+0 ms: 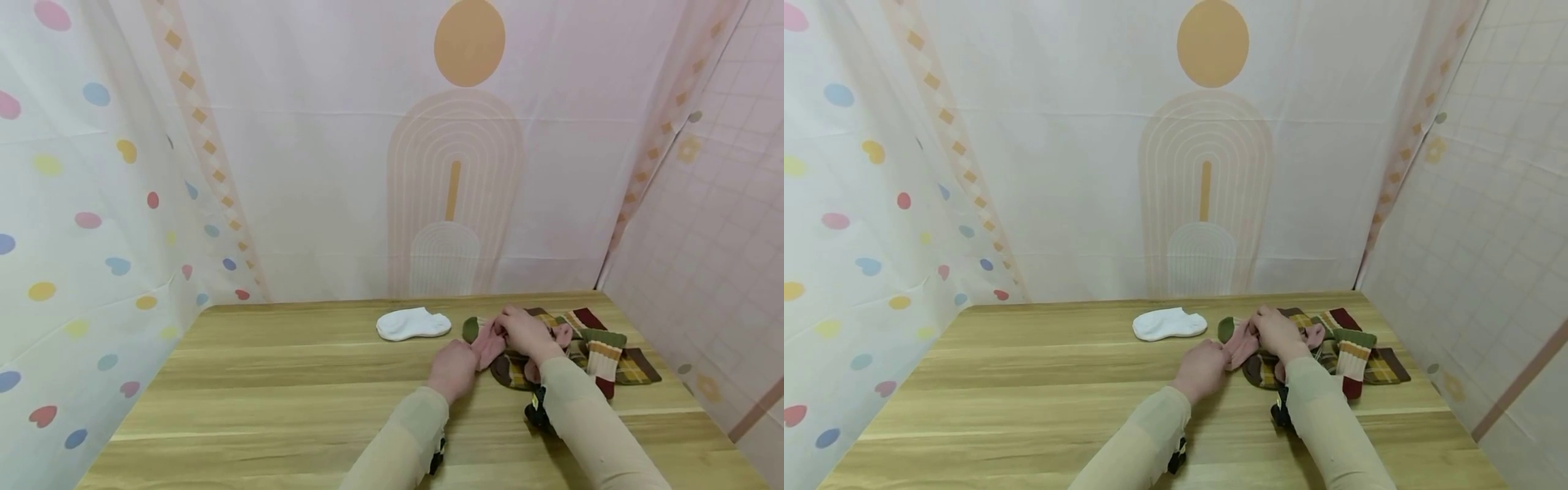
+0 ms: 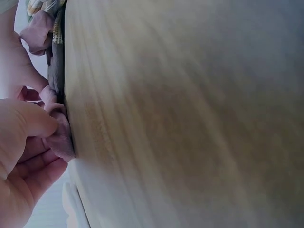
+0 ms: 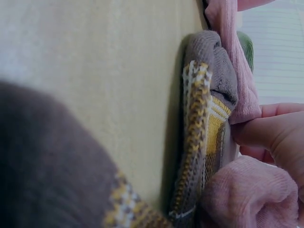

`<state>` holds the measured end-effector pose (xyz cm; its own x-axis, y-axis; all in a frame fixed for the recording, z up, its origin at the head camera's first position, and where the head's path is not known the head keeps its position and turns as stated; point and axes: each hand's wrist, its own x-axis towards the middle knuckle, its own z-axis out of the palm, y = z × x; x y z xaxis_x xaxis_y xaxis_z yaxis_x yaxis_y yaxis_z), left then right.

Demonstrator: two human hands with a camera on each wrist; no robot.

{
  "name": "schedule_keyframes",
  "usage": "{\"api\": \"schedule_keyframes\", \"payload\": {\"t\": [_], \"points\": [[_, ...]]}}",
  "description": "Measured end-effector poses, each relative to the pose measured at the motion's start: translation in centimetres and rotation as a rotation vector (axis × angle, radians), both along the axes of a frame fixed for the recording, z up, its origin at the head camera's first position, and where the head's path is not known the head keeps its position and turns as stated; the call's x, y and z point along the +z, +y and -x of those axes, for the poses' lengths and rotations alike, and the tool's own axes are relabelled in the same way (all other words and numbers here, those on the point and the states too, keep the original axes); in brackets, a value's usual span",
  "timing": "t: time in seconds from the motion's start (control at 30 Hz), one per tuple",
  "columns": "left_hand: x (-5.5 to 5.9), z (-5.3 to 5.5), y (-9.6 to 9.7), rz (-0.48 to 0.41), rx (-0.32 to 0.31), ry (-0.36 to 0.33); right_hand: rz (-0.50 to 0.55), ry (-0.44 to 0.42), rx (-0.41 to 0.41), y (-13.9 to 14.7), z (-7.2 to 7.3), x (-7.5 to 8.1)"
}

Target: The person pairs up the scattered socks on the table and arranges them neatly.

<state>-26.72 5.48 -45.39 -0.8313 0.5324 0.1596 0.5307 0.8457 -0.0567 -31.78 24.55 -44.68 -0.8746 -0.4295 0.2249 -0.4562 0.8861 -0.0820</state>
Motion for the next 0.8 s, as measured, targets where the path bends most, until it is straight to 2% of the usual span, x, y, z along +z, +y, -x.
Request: {"api": "schedule_keyframes", "payload": {"t": [0.27, 0.37, 0.5, 0.6, 0.8], "points": [[-0.4, 0.2, -0.8, -0.167, 0.000, 0.032, -0.026, 0.000, 0.004, -0.1, -0.1, 0.0], [-0.5, 0.4, -1.2, -0.276, -0.003, 0.019, -0.035, 0.013, 0.008, -0.1, -0.1, 0.1], [-0.3, 0.6, -1.9, -0.448, 0.022, -0.035, -0.023, -0.004, 0.009, 0.0, -0.4, 0.5], [-0.1, 0.8, -2.6, -0.542, 0.042, -0.083, 0.047, -0.072, 0.005, 0.2, -0.6, 1.0], [0.8, 0.9, -3.8, -0.722, 0.090, -0.167, 0.264, -0.201, 0.023, 0.5, -0.8, 2.0]]}}
